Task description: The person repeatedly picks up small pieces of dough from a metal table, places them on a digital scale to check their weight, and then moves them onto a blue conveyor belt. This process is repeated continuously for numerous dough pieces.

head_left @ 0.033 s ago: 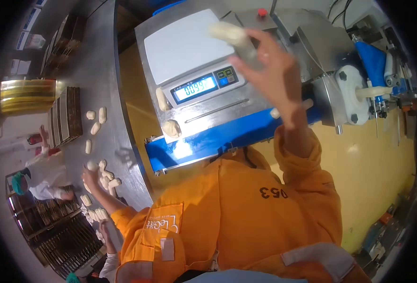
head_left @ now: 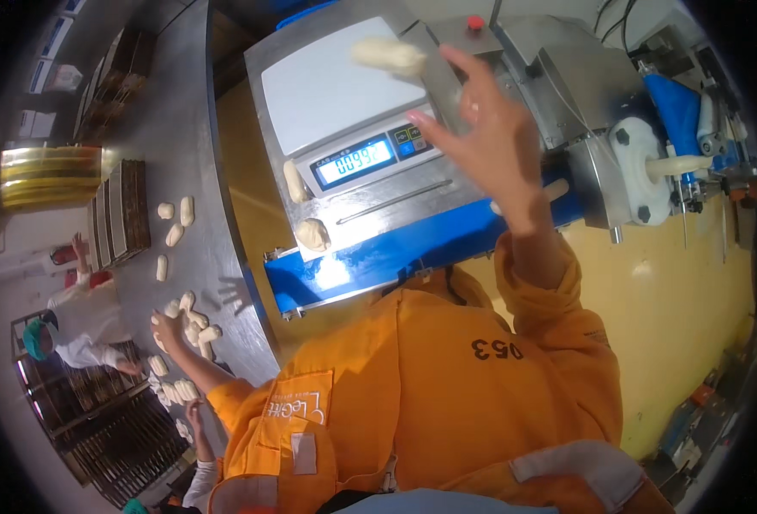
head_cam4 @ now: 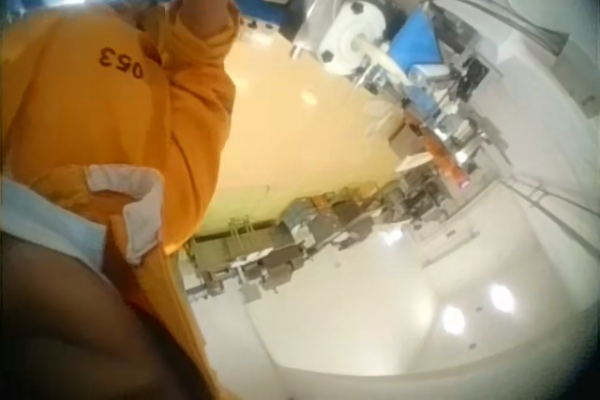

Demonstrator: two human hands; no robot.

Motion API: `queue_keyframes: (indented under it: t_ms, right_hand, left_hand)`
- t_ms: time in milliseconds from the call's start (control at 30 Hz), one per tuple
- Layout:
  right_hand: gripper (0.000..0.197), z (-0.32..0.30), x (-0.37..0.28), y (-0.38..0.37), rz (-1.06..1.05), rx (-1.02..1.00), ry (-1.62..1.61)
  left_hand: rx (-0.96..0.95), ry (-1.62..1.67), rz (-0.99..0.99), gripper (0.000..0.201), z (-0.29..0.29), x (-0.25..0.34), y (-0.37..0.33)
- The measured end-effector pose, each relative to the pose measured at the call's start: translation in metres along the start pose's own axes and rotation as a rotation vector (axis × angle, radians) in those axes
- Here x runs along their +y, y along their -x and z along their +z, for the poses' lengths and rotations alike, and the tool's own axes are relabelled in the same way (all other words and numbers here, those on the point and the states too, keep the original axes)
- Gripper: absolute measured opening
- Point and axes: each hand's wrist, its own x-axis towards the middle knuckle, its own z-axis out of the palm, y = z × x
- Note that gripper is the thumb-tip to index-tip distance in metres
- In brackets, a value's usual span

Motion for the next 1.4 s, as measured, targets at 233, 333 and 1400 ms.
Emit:
queue_keyframes:
  t_ms: [233, 333, 1400]
  right_hand:
    - [0.052, 0.037, 0.162, 0.123, 0.698, -0.342, 0.629]
    - [0.057, 0.071, 0.237, 0.166, 0.93, -0.616, 0.59]
    - [0.034, 0.012, 0.106, 0.091, 0.466, -0.003, -0.36]
  left_hand:
    - [0.14, 0.553, 0.454, 0.065, -0.032, 0.134, 0.047]
    - [0.321, 0.787, 0.798, 0.052, -0.116, 0.252, 0.076]
    - [0.163, 0.081, 0.175, 0.093, 0.01, -0.02, 0.026]
